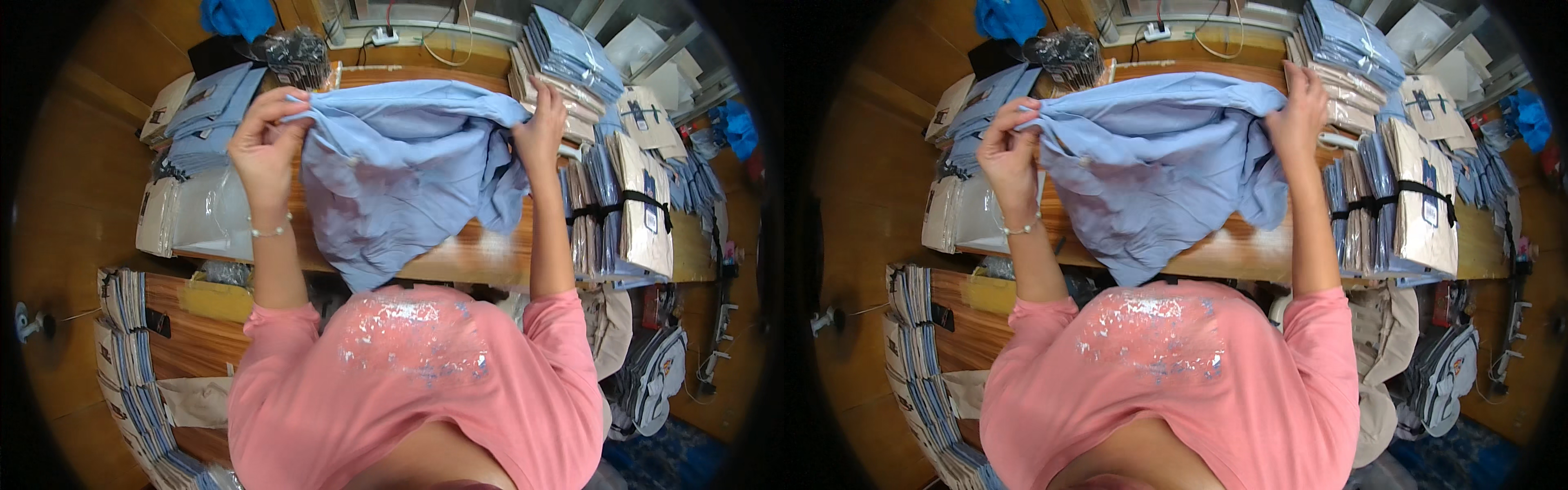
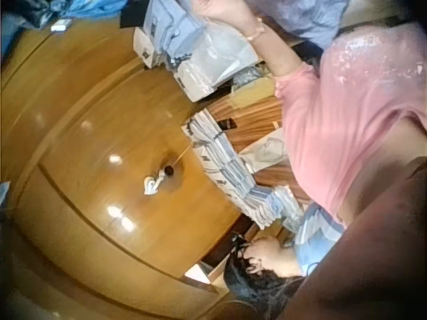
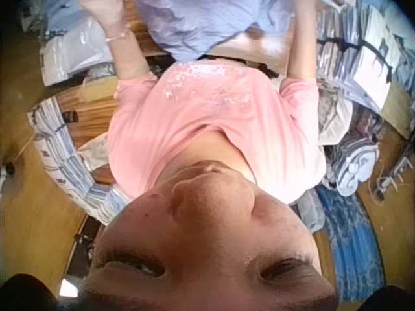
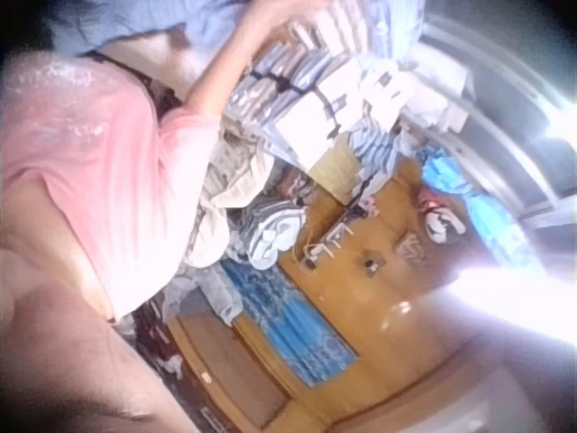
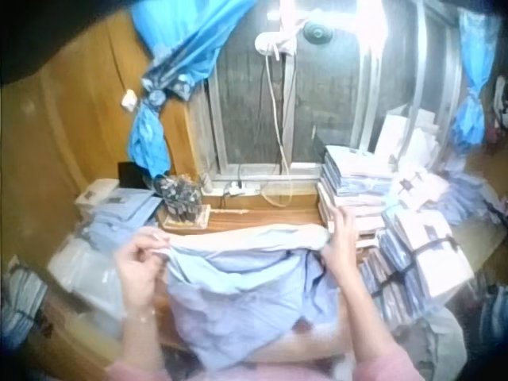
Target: The person packs a shirt into a plastic bag, folds a second light blue shirt using a cardboard insert, places it into a plastic bag, and then bundles a stack of packed shirts together with a ribbon.
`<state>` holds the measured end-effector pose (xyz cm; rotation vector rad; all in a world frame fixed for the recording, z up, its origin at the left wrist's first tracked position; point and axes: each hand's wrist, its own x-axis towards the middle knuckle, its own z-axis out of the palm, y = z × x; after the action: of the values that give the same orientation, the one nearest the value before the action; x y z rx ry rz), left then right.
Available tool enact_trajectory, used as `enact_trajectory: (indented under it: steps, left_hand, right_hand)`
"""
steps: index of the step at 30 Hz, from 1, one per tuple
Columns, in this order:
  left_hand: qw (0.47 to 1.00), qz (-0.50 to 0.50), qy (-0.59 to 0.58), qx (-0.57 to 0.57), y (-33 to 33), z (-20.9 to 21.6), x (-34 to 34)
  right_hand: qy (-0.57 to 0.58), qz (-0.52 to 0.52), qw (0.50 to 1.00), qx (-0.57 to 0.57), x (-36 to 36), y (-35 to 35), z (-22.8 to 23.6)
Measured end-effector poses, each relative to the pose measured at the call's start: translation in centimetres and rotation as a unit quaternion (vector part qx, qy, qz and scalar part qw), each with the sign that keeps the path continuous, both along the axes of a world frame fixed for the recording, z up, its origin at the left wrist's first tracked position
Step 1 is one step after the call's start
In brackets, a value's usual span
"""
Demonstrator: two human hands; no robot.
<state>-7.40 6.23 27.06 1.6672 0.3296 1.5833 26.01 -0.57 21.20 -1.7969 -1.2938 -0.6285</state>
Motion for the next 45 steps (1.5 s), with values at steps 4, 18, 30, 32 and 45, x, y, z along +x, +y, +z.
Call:
enact_trajectory:
  steps: [4,18,30,32,45]
  left_hand:
    - [0.998,-0.027,0.054,-0.036,-1.0,-0.2,1.4]
    - [0.917,-0.077,0.28,-0.272,-0.9,-7.2,1.2]
    - [0.893,-0.132,0.287,-0.32,-5.3,-12.9,6.0]
    - [0.886,-0.119,0.37,-0.254,-5.2,-13.4,6.0]
    - [0.845,-0.112,0.468,-0.233,-5.4,-14.2,5.3]
  right_hand:
    - [0.29,0.419,0.857,-0.073,-9.6,-2.3,2.0]
    - [0.472,0.445,0.74,-0.18,-9.6,-1.4,-3.6]
    - [0.33,0.278,0.866,-0.251,-7.0,-8.6,-6.1]
    - [0.324,0.268,0.871,-0.253,-7.0,-9.2,-6.7]
    - [0.277,0.253,0.892,-0.253,-7.7,-10.1,-9.5]
